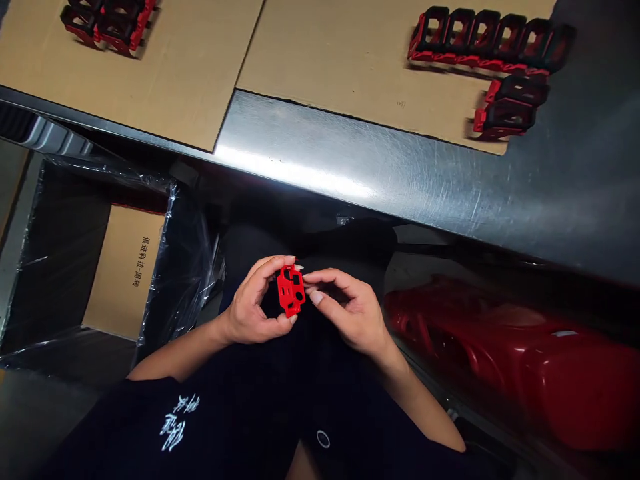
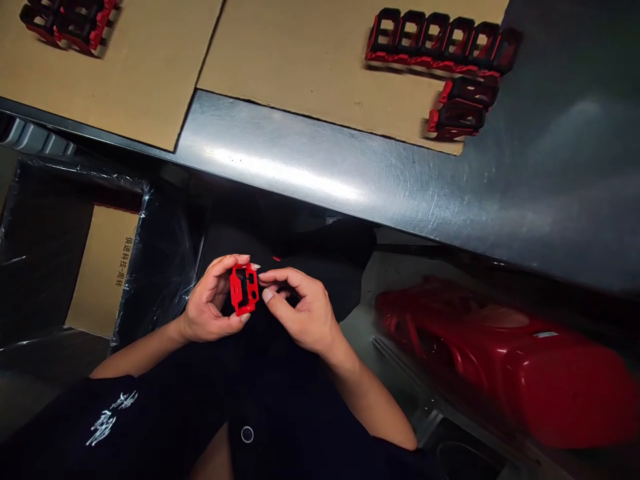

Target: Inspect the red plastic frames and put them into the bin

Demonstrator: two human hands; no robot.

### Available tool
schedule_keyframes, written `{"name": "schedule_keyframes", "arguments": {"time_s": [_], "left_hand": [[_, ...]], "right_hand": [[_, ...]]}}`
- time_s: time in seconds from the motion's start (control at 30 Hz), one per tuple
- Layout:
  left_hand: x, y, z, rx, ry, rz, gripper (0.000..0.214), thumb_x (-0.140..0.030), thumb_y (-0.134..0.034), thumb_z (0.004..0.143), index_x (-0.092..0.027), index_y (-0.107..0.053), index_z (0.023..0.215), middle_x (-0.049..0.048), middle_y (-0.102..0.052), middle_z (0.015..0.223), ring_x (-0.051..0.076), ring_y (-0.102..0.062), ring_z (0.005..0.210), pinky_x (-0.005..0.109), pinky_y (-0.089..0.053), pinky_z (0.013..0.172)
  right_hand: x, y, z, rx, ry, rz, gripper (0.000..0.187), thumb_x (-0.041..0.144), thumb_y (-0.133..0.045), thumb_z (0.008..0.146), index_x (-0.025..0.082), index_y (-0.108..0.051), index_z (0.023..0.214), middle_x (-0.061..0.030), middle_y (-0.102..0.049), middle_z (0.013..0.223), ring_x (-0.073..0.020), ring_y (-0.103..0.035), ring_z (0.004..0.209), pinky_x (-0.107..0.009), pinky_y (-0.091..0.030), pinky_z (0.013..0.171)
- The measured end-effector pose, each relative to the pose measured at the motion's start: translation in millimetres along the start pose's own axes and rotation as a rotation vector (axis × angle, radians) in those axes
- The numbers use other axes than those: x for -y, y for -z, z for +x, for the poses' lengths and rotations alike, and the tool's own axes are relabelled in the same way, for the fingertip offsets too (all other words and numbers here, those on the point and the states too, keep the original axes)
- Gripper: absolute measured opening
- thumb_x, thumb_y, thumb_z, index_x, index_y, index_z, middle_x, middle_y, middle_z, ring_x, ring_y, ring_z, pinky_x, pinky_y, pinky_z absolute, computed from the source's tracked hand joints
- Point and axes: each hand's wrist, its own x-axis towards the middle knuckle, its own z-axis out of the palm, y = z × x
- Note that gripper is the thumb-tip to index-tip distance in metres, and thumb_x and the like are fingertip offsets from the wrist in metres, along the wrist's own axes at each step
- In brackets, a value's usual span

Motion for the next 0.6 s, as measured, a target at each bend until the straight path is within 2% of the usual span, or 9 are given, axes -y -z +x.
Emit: {"name": "schedule_keyframes", "arguments": {"time_s": [0.2, 0.43, 0.6], "left_hand": [[0, 0.6, 1, -0.025, -0.082, 0.095, 0.089, -0.015, -0.076, 0.077, -0.029, -0.034, 0.154, 0.0165, -0.050, 0.144, 0.031, -0.059, 0.129, 0.052, -0.058, 0.103], [1, -1.9, 1, -0.041, -0.039, 0.023, 0.088, -0.013, -0.077, 0.076, -0.028, -0.036, 0.153, 0.0159, -0.049, 0.143, 0.031, -0.061, 0.128, 0.051, -0.057, 0.105], [2, -1.8, 2, -0.060, -0.005, -0.075, 0.087, -0.012, -0.078, 0.075, -0.030, -0.039, 0.151, 0.0140, -0.049, 0.144, 0.031, -0.061, 0.130, 0.048, -0.056, 0.106]], "right_hand": [[2, -4, 1, 0.069, -0.046, 0.042, 0.017, 0.025, -0.071, 0.087, 0.021, -0.077, 0.102, -0.0048, -0.081, 0.092, -0.0192, -0.075, 0.078, -0.029, -0.056, 0.069], [-7, -5, 1, 0.120, -0.135, 0.218, 0.016, 0.030, -0.074, 0.088, 0.021, -0.077, 0.100, -0.0027, -0.079, 0.086, -0.0151, -0.071, 0.073, -0.025, -0.054, 0.069], [-10, -6, 4, 0.122, -0.185, 0.278, 0.023, 0.040, -0.077, 0.086, 0.020, -0.077, 0.098, -0.0021, -0.078, 0.083, -0.0141, -0.069, 0.070, -0.026, -0.054, 0.069]]}}
